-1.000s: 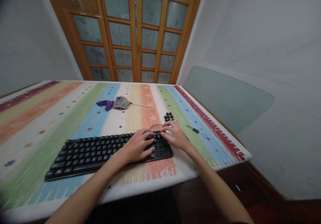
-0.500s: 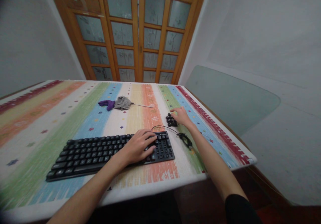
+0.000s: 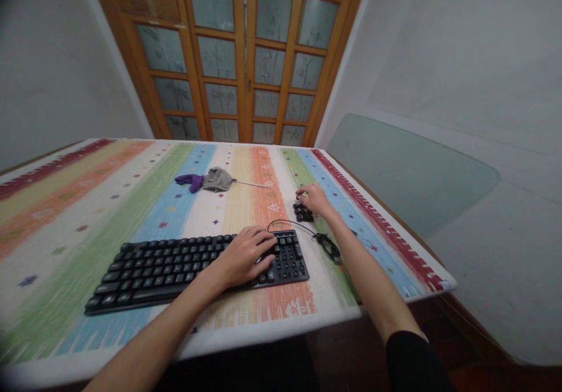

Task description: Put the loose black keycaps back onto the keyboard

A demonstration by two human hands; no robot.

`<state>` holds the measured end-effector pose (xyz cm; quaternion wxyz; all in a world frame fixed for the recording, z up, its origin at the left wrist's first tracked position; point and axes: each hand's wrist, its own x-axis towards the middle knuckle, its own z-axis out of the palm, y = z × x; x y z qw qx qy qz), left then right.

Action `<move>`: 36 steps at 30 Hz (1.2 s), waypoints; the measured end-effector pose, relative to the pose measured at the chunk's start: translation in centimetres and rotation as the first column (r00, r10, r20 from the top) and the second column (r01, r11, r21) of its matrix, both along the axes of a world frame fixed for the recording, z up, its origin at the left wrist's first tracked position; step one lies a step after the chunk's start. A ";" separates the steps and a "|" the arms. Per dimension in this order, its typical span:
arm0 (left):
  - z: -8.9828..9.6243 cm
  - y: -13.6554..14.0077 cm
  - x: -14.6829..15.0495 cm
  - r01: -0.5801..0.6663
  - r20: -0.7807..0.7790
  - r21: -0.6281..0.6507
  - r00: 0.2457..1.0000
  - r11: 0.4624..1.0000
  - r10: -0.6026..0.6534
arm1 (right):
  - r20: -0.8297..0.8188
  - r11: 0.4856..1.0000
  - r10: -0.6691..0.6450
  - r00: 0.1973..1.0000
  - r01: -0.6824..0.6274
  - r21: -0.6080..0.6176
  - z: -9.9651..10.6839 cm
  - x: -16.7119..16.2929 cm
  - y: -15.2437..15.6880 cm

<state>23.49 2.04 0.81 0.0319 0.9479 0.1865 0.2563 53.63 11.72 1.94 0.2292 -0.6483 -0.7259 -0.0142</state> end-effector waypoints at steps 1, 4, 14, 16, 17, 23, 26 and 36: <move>0.0 0.0 0.0 0.001 0.001 0.004 1.000 1.000 -0.001 | -0.014 1.000 0.012 1.000 -0.012 0.017 0.3 -0.2 -0.5; 0.0 -0.1 0.0 0.009 0.001 0.014 1.000 1.000 -0.009 | -0.056 0.996 0.073 0.996 -0.070 0.059 0.9 -1.2 -3.1; -0.7 -0.1 0.3 0.050 0.021 -0.009 0.999 0.999 -0.050 | -0.255 0.908 0.415 0.873 -0.378 0.183 -1.3 -5.9 -14.5; -0.8 0.0 0.3 0.053 0.027 -0.017 0.998 0.998 -0.052 | -0.231 0.898 0.432 0.872 -0.393 0.198 -1.6 -6.4 -15.1; -0.9 0.1 0.3 0.056 0.030 -0.019 0.998 0.998 -0.055 | -0.213 0.892 0.442 0.872 -0.401 0.210 -1.7 -6.6 -15.3; -1.0 0.2 0.3 0.069 0.041 -0.024 0.997 0.997 -0.068 | -0.085 0.845 0.483 0.871 -0.439 0.306 -2.2 -7.3 -15.2; -0.9 0.1 0.3 0.066 0.036 -0.024 0.997 0.998 -0.065 | -0.054 0.839 0.478 0.877 -0.437 0.325 -2.3 -7.4 -14.9; -1.0 0.1 0.3 0.068 0.042 -0.021 0.997 0.997 -0.067 | 0.070 0.822 0.479 0.875 -0.475 0.314 -2.4 -7.5 -15.3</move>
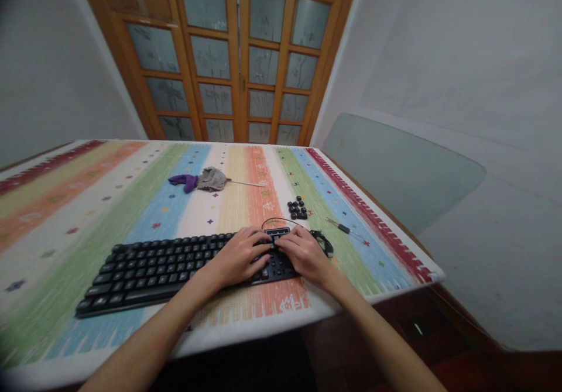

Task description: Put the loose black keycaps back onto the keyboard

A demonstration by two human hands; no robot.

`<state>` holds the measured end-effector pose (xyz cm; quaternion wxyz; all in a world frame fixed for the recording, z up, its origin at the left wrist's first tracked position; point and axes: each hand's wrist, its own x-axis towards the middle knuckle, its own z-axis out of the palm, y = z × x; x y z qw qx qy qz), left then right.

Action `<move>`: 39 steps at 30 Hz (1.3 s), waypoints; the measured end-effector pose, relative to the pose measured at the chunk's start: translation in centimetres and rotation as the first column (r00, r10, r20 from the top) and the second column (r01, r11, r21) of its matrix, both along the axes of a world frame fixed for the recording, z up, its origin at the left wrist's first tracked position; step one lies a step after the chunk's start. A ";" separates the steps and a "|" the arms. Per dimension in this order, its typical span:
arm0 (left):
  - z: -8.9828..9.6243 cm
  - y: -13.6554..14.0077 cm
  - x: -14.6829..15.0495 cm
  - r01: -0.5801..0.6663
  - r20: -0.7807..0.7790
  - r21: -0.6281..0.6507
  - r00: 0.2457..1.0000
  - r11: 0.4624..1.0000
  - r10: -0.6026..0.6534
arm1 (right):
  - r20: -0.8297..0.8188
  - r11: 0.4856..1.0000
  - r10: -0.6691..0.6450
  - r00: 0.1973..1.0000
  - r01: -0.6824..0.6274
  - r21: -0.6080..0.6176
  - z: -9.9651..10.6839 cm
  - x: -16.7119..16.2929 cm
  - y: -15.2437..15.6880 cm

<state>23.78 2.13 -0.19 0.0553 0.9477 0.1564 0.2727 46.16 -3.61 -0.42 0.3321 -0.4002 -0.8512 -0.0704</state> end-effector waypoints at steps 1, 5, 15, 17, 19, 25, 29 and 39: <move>0.1 0.0 0.0 -0.001 -0.006 -0.001 1.000 1.000 0.001 | 0.008 1.000 -0.009 1.000 0.009 0.006 -0.1 0.0 -0.1; 0.4 -0.2 0.2 0.003 -0.021 -0.002 1.000 1.000 -0.003 | 0.006 1.000 -0.014 1.000 0.014 0.028 -0.2 -0.2 -0.1; 0.1 -0.1 0.4 0.008 -0.033 0.013 0.999 1.000 -0.007 | 0.034 1.000 -0.023 0.999 0.022 0.011 -0.3 0.0 0.0; 0.0 -0.1 0.5 0.003 -0.036 0.017 0.999 1.000 -0.002 | 0.022 1.000 -0.021 1.000 0.021 0.019 -0.3 0.0 0.1; 0.1 -0.1 0.6 0.000 -0.039 0.019 0.999 1.000 0.000 | 0.022 0.999 -0.021 1.000 0.021 0.027 -0.4 0.0 0.2; -0.1 -0.1 0.8 0.000 -0.044 0.020 0.999 1.000 0.001 | 0.051 0.998 -0.039 0.998 0.037 0.049 -0.6 0.1 0.3; -0.2 -0.1 0.9 -0.007 -0.051 0.017 0.999 1.000 0.008 | 0.032 0.995 -0.063 0.997 0.061 0.073 -0.6 0.1 0.0; 0.4 -0.3 1.2 -0.065 -0.091 0.045 0.993 0.997 0.069 | -0.091 0.993 -0.122 0.988 0.122 -0.004 -0.4 -0.3 -0.2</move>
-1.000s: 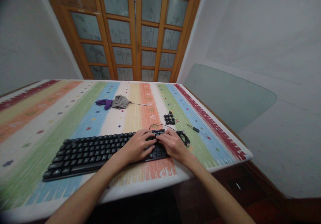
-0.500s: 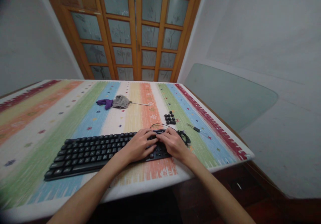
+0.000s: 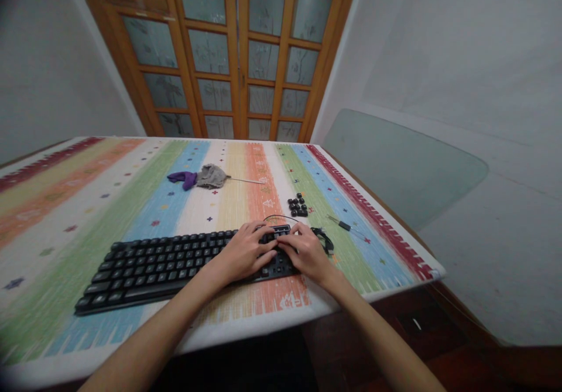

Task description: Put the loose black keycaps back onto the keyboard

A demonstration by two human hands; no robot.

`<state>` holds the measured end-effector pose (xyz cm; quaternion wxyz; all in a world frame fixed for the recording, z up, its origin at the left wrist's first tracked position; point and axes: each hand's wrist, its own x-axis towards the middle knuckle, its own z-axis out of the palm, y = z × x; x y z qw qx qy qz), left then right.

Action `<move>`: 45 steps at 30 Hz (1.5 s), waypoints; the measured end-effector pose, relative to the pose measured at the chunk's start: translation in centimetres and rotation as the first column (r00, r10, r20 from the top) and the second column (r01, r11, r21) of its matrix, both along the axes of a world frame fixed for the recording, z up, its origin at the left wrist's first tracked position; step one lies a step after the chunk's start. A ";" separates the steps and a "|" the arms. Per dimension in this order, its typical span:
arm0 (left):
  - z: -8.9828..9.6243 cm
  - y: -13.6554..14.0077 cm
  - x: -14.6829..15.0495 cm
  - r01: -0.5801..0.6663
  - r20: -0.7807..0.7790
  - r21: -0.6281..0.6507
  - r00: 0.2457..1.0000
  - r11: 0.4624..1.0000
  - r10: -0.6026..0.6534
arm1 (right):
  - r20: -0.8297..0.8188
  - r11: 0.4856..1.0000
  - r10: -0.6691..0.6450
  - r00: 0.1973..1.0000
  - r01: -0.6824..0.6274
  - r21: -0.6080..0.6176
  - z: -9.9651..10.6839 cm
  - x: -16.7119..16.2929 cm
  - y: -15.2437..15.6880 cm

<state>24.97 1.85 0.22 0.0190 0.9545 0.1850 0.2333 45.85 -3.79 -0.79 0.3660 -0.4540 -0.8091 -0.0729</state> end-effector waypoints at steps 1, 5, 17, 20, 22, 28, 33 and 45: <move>0.0 -0.1 0.0 0.002 -0.002 0.004 1.000 1.000 -0.002 | 0.005 1.000 -0.008 1.000 0.008 0.000 0.0 0.0 0.0; 0.0 -0.2 0.2 -0.019 -0.008 0.013 1.000 1.000 0.019 | 0.043 1.000 -0.013 0.999 0.013 0.006 0.6 -0.3 -0.2; 0.0 -0.2 0.3 0.001 -0.021 0.030 1.000 1.000 -0.001 | 0.165 0.999 -0.027 0.986 0.034 -0.039 1.0 -0.9 -1.0; -0.1 -0.2 0.3 -0.003 -0.027 0.047 1.000 0.999 0.004 | 0.186 0.999 -0.029 0.982 0.035 -0.030 1.1 -0.9 -1.0; 0.0 -0.2 0.3 -0.010 -0.040 0.059 0.999 0.998 0.012 | 0.199 0.999 -0.027 0.980 0.033 -0.026 1.2 -1.0 -1.0; 0.4 -0.4 0.2 -0.011 -0.064 0.082 0.998 0.997 0.017 | 0.184 0.996 -0.032 0.982 0.046 -0.071 1.0 -1.0 -1.1; 0.3 -0.4 0.3 -0.020 -0.073 0.087 0.997 0.996 0.026 | 0.182 0.992 -0.045 0.982 0.065 -0.105 0.9 -1.2 -1.3; 0.1 -0.1 -0.2 0.017 -0.001 0.009 1.000 1.000 -0.017 | 0.045 0.991 -0.089 0.995 0.093 -0.094 3.2 2.0 1.5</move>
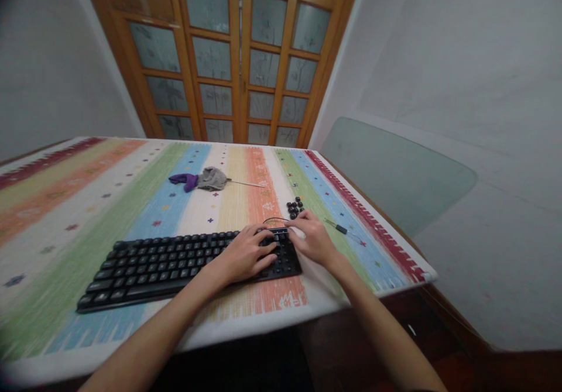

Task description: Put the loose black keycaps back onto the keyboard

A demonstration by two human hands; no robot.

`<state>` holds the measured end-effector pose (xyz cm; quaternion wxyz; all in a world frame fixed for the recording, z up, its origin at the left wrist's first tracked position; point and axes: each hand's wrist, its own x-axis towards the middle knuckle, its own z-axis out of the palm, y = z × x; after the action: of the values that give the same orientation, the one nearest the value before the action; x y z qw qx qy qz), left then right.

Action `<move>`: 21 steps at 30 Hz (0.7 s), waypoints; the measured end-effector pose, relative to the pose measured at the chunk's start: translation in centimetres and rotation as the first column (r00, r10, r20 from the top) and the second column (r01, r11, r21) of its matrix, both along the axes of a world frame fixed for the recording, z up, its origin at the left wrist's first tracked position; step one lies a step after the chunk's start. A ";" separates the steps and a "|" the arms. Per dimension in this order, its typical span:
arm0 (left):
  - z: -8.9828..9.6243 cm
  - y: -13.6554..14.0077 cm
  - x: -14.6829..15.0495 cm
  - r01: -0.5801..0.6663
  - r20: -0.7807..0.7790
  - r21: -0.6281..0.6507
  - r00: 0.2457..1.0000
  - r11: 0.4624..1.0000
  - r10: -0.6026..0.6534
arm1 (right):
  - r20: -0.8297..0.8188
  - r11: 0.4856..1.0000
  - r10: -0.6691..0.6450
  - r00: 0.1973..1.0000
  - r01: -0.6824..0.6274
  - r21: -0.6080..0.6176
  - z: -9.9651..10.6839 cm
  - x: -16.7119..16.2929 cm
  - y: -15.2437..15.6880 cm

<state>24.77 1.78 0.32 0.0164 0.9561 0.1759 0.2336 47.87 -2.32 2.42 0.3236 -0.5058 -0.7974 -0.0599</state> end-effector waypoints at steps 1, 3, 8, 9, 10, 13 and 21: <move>0.1 0.0 -0.1 -0.003 0.013 -0.002 1.000 1.000 0.003 | -0.012 0.999 -0.045 0.999 0.045 0.001 0.3 0.9 0.9; 0.2 0.1 -0.4 -0.013 0.039 -0.009 0.999 1.000 0.013 | -0.030 0.992 -0.120 0.992 0.120 -0.026 0.6 2.9 2.8; 0.1 0.1 -0.8 -0.009 0.021 -0.027 1.000 1.000 0.009 | 0.092 0.945 -0.252 0.963 0.266 -0.192 0.6 6.7 7.6; 0.1 0.1 -0.8 -0.008 0.005 -0.032 1.000 0.999 0.008 | 0.115 0.934 -0.267 0.957 0.287 -0.211 0.4 7.2 8.4; 0.0 0.0 -0.8 -0.009 -0.010 -0.037 1.000 0.999 0.008 | 0.130 0.927 -0.276 0.952 0.300 -0.226 0.3 7.5 9.1; -0.1 0.0 -0.6 -0.013 -0.043 -0.047 0.999 0.999 0.011 | 0.149 0.914 -0.276 0.950 0.307 -0.264 -0.3 8.0 10.8; 0.1 -0.3 0.0 -0.039 -0.103 -0.056 0.994 0.998 0.033 | 0.207 0.872 -0.257 0.944 0.319 -0.371 -1.0 8.1 13.4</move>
<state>24.79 1.47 0.39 0.0309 0.9627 0.2004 0.1794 55.97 11.05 1.45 0.1395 -0.6683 -0.7304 0.0181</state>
